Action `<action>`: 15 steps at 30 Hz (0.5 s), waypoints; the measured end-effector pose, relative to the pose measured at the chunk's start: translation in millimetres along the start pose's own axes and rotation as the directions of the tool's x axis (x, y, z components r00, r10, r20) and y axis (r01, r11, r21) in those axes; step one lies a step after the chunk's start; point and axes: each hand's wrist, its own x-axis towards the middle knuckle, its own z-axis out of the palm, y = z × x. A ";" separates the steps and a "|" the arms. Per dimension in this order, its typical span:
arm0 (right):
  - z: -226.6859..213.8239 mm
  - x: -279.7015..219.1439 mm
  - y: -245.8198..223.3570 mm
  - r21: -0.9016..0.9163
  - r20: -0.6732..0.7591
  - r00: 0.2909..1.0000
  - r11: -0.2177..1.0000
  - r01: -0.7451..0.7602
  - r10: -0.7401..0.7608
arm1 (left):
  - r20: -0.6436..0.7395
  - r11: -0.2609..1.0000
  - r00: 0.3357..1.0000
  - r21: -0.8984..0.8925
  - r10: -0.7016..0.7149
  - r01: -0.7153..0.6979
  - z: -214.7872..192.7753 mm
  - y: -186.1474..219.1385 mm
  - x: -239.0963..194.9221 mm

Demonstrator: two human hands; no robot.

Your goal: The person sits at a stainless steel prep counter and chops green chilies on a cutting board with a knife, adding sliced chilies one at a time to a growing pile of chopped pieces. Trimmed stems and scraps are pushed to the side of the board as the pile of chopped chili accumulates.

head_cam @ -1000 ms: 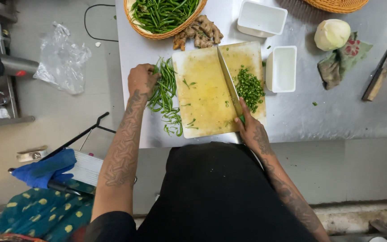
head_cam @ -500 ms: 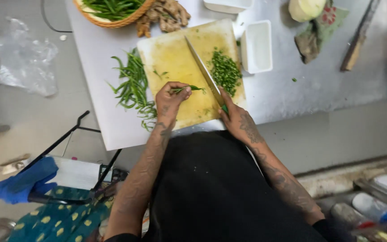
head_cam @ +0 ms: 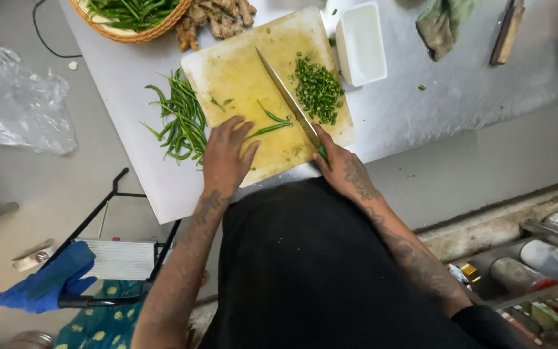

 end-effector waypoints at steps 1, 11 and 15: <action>2.4 -0.6 -0.9 -0.003 0.002 1.000 1.000 -0.002 0.002 | 0.001 1.000 1.000 -0.003 -0.003 0.003 1.3 -0.3 10.7; 0.6 -15.6 1.5 -0.061 -0.123 0.983 0.990 0.130 -0.137 | 0.226 0.930 0.907 0.003 0.357 -0.367 41.0 -18.0 35.3; -8.2 -38.4 -11.6 -0.175 -0.132 0.979 0.976 0.130 -0.154 | 0.116 0.962 0.956 0.020 0.270 -0.274 39.1 -0.2 25.4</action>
